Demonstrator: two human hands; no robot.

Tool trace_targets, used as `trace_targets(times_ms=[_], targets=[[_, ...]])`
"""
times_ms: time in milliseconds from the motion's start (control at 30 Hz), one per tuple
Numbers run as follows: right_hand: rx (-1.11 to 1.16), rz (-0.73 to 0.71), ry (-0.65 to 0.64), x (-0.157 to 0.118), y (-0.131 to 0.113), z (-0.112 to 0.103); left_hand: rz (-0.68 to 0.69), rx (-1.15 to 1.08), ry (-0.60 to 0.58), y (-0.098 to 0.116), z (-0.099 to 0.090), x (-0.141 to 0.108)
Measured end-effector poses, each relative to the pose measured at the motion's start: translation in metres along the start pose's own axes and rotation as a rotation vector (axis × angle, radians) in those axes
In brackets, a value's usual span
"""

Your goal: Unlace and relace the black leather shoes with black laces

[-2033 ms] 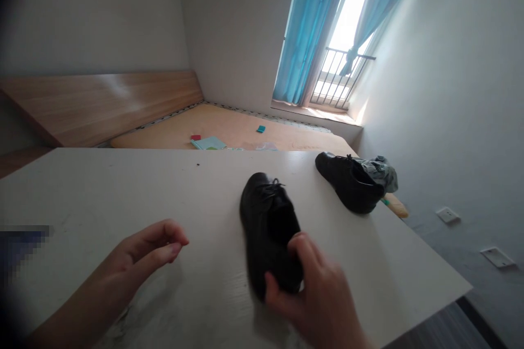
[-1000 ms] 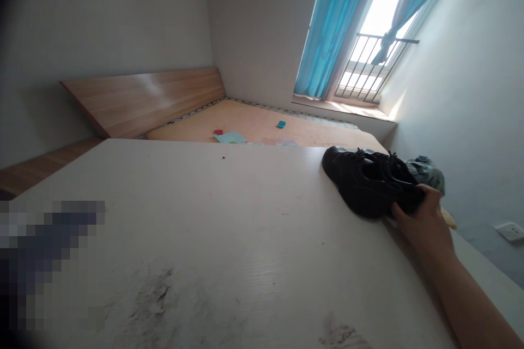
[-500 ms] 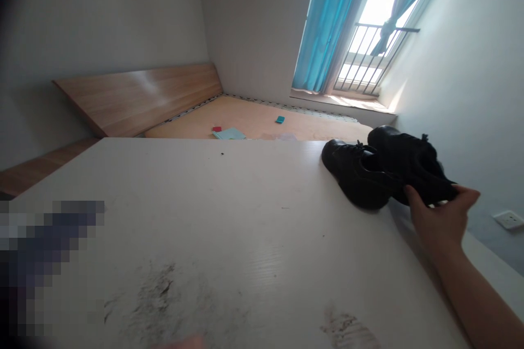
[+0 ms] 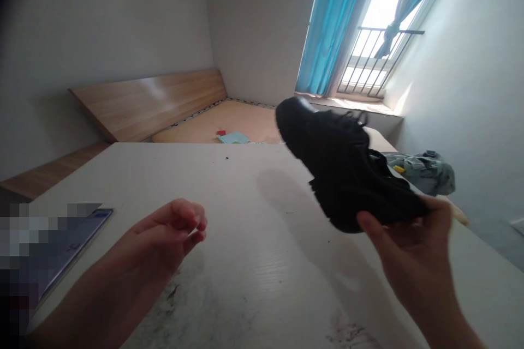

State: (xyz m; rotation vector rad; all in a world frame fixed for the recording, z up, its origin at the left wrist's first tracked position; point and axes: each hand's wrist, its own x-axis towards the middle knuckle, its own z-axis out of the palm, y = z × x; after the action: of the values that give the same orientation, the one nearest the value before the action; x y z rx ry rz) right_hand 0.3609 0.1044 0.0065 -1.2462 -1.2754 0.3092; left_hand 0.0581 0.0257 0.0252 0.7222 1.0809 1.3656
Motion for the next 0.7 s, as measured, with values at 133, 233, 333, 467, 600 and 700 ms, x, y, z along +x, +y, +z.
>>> trace_targets(times_ms=[133,233,333,467,600,700], targets=[[-0.011,0.089,-0.367,-0.044,-0.008,0.029,0.026,0.029,0.119,0.001,0.000,0.008],[-0.196,-0.101,-0.488,-0.066,-0.006,0.039,0.061,0.070,0.173,0.001,-0.001,0.012],[-0.319,-0.381,-0.526,-0.078,-0.007,0.042,0.063,0.148,0.184,-0.002,-0.003,0.015],[-0.397,-0.613,-0.558,-0.083,-0.017,0.039,0.078,0.283,0.142,-0.006,-0.006,0.019],[-0.427,-0.870,-0.596,-0.092,-0.033,0.032,0.148,0.555,0.053,-0.011,-0.006,0.021],[-0.424,-1.022,-0.593,-0.100,-0.043,0.030,0.314,0.739,0.005,-0.015,-0.007,0.020]])
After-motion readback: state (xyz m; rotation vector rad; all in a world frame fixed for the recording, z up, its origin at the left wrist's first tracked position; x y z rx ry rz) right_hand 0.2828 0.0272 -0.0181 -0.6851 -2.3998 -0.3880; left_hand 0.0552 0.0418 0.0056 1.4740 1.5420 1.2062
